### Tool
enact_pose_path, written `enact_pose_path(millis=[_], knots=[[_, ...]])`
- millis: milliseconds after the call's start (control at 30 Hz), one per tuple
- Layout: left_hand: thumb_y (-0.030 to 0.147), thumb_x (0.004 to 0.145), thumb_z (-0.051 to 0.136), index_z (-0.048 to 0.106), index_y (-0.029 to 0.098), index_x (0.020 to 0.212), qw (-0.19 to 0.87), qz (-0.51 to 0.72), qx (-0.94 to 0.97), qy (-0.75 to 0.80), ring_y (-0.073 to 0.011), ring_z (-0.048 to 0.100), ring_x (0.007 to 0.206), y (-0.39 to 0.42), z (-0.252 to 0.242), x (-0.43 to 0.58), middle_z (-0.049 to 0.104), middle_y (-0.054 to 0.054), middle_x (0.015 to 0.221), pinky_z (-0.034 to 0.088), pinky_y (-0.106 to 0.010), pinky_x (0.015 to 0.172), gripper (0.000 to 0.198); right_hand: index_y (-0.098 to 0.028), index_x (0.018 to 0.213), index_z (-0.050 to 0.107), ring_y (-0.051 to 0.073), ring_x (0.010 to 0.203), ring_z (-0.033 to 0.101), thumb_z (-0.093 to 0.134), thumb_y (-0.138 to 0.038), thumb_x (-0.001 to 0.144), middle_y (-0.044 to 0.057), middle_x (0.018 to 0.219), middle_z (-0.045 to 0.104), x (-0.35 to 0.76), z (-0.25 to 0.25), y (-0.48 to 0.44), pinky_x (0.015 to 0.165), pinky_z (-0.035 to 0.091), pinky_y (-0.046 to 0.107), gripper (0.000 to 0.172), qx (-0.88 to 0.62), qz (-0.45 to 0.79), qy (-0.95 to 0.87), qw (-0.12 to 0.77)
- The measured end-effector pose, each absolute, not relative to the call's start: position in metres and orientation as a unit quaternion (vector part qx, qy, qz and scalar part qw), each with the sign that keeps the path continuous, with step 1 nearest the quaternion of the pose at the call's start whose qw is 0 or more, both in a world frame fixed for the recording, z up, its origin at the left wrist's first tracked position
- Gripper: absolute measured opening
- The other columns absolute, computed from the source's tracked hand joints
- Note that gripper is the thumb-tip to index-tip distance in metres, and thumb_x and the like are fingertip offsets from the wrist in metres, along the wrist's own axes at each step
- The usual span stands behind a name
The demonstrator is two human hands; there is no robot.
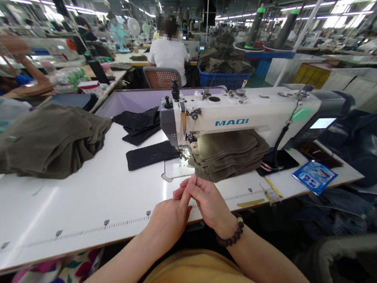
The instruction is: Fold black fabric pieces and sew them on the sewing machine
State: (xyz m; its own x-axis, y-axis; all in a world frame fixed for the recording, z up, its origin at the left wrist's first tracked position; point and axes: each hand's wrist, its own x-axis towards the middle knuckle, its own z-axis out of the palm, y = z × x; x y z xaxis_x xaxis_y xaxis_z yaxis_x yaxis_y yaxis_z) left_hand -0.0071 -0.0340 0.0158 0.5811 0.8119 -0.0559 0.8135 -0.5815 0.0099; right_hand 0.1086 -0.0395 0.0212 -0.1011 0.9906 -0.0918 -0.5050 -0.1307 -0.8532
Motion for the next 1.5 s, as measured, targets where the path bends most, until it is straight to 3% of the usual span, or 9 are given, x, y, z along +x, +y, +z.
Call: enact_pose_path(millis=[333,667,767,867,1067,1200,1300,1400,1500], knots=[[0.011,0.086,0.038,-0.001,0.01,0.138,-0.036,-0.065,0.874,0.48,-0.0213,0.065,0.061,-0.032,0.018,-0.007,0.066,-0.006,0.07,0.05,-0.03,0.052,0.066,-0.014,0.085,0.064,0.019,0.084,0.062,0.063,-0.046,0.068,0.007,0.085,0.068,0.104,0.027,-0.039,0.082,0.043,0.036,0.036,-0.432,0.621,-0.375,0.536],[0.0,0.08,0.037,0.019,0.003,0.135,-0.084,-0.108,0.871,0.473,-0.0194,0.065,0.059,-0.039,0.024,0.003,0.065,-0.012,0.071,0.049,-0.024,0.049,0.058,-0.014,0.069,0.067,0.018,0.071,0.062,0.056,-0.054,0.07,0.006,0.068,0.066,0.098,0.024,-0.037,0.072,0.045,0.032,0.042,-0.451,0.595,-0.39,0.539],[0.005,0.082,0.036,0.019,0.003,0.135,-0.054,-0.095,0.876,0.47,-0.0205,0.065,0.062,-0.037,0.025,0.0,0.065,-0.011,0.071,0.05,-0.027,0.051,0.055,-0.014,0.079,0.067,0.02,0.081,0.061,0.053,-0.055,0.073,0.008,0.084,0.067,0.1,0.024,-0.038,0.067,0.045,0.03,0.043,-0.473,0.589,-0.401,0.518],[0.005,0.083,0.036,0.014,0.005,0.136,-0.045,-0.075,0.879,0.47,-0.0193,0.065,0.061,-0.034,0.026,-0.001,0.065,-0.009,0.071,0.05,-0.026,0.051,0.058,-0.015,0.084,0.067,0.02,0.09,0.058,0.052,-0.052,0.075,0.008,0.092,0.067,0.1,0.024,-0.039,0.081,0.041,0.033,0.041,-0.442,0.603,-0.412,0.52],[0.0,0.079,0.036,0.005,0.007,0.138,-0.048,-0.066,0.871,0.484,-0.0187,0.064,0.056,-0.034,0.019,0.002,0.066,-0.011,0.073,0.048,-0.024,0.047,0.067,-0.016,0.06,0.056,0.019,0.073,0.06,0.054,-0.048,0.073,0.006,0.068,0.067,0.093,0.019,-0.04,0.078,0.042,0.035,0.035,-0.391,0.647,-0.357,0.549],[0.004,0.078,0.038,-0.004,0.007,0.138,0.044,0.007,0.874,0.484,-0.0213,0.064,0.058,-0.035,0.014,-0.004,0.065,-0.009,0.071,0.049,-0.03,0.05,0.073,-0.015,0.066,0.06,0.016,0.073,0.059,0.053,-0.047,0.076,0.005,0.074,0.067,0.098,0.017,-0.041,0.075,0.042,0.032,0.034,-0.358,0.666,-0.374,0.537],[0.008,0.079,0.04,-0.01,0.009,0.137,0.227,0.111,0.859,0.446,-0.0181,0.063,0.057,-0.036,0.019,-0.011,0.065,-0.004,0.068,0.05,-0.03,0.053,0.077,-0.016,0.086,0.064,0.014,0.076,0.058,0.055,-0.045,0.077,0.006,0.091,0.066,0.107,0.018,-0.042,0.072,0.043,0.027,0.032,-0.284,0.709,-0.42,0.491],[0.008,0.075,0.044,-0.01,0.014,0.138,0.398,0.183,0.802,0.405,-0.0123,0.06,0.054,-0.039,0.027,-0.014,0.062,0.0,0.069,0.05,-0.025,0.054,0.082,-0.016,0.091,0.064,0.009,0.06,0.054,0.058,-0.044,0.076,0.004,0.082,0.065,0.11,0.02,-0.043,0.054,0.041,0.021,0.032,-0.291,0.726,-0.425,0.457],[0.009,0.073,0.047,-0.004,0.015,0.139,0.403,0.209,0.796,0.401,-0.0112,0.059,0.057,-0.041,0.031,-0.015,0.06,0.0,0.075,0.051,-0.026,0.059,0.084,-0.014,0.083,0.066,0.009,0.057,0.053,0.06,-0.045,0.074,0.003,0.072,0.063,0.106,0.022,-0.045,0.052,0.04,0.02,0.032,-0.312,0.715,-0.4,0.482]])
